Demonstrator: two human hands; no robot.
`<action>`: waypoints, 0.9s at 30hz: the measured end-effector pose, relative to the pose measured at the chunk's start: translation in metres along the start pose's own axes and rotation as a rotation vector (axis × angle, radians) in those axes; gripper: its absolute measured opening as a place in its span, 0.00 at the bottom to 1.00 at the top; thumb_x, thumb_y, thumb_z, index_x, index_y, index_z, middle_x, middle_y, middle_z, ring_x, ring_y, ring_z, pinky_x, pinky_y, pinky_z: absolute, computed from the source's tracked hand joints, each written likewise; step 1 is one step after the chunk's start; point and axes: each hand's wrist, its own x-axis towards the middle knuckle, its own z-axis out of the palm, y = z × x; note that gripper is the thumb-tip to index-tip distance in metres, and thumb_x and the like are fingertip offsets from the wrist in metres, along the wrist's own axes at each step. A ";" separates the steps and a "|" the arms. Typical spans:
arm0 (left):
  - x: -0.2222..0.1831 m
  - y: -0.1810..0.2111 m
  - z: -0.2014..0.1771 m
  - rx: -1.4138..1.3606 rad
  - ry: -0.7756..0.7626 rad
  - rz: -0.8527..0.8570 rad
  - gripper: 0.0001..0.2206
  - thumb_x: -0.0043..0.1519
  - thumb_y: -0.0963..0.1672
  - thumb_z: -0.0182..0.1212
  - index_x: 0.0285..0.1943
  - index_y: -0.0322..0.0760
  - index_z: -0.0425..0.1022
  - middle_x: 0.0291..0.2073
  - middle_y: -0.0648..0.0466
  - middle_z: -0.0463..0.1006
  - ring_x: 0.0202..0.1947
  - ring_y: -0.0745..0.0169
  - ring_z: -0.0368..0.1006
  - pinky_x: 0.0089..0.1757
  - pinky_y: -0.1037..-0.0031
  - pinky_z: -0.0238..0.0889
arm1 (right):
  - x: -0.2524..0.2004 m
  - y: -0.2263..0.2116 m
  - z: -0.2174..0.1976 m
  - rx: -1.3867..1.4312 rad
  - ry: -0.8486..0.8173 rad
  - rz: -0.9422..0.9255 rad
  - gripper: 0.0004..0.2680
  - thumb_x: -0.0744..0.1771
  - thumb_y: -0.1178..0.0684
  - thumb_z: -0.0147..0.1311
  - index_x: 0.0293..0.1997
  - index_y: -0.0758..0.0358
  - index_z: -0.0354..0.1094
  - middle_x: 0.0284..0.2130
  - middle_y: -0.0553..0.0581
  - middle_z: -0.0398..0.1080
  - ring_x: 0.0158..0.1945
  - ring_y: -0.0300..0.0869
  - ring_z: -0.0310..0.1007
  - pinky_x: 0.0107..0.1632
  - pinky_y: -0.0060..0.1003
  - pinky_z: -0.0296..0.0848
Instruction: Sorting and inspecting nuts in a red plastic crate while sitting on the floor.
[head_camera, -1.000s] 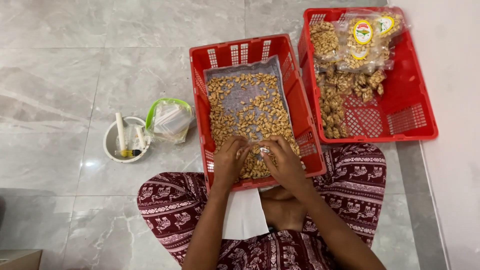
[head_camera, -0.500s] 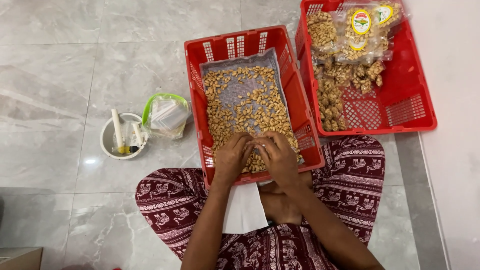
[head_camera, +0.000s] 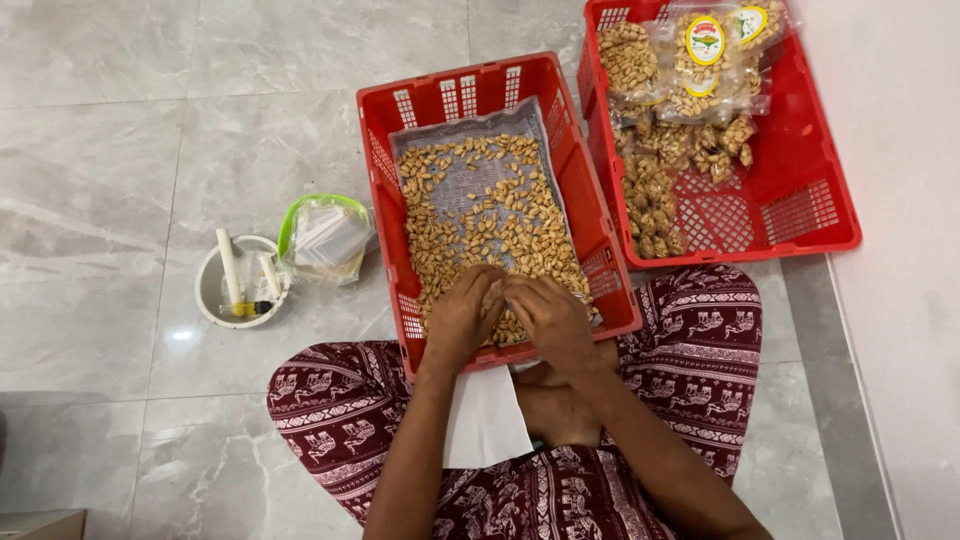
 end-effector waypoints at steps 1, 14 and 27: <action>0.004 0.006 -0.008 0.000 0.000 0.001 0.16 0.58 0.39 0.67 0.55 0.42 0.75 0.47 0.53 0.78 0.47 0.50 0.78 0.47 0.65 0.73 | 0.001 -0.001 -0.004 -0.001 0.001 0.001 0.04 0.68 0.57 0.55 0.45 0.53 0.73 0.42 0.48 0.74 0.43 0.46 0.75 0.43 0.40 0.75; -0.004 -0.022 0.019 0.029 -0.073 0.007 0.19 0.49 0.40 0.71 0.50 0.47 0.75 0.36 0.55 0.72 0.41 0.49 0.72 0.45 0.62 0.67 | 0.010 -0.026 -0.022 0.418 -0.246 0.261 0.08 0.68 0.53 0.56 0.50 0.61 0.74 0.45 0.61 0.77 0.47 0.57 0.77 0.46 0.48 0.76; 0.000 0.007 0.003 0.023 0.012 -0.018 0.38 0.50 0.39 0.68 0.75 0.41 0.61 0.49 0.48 0.63 0.45 0.48 0.61 0.50 0.62 0.56 | 0.025 -0.054 -0.032 0.489 -0.033 0.569 0.04 0.66 0.56 0.59 0.43 0.56 0.79 0.23 0.56 0.78 0.24 0.39 0.74 0.27 0.33 0.71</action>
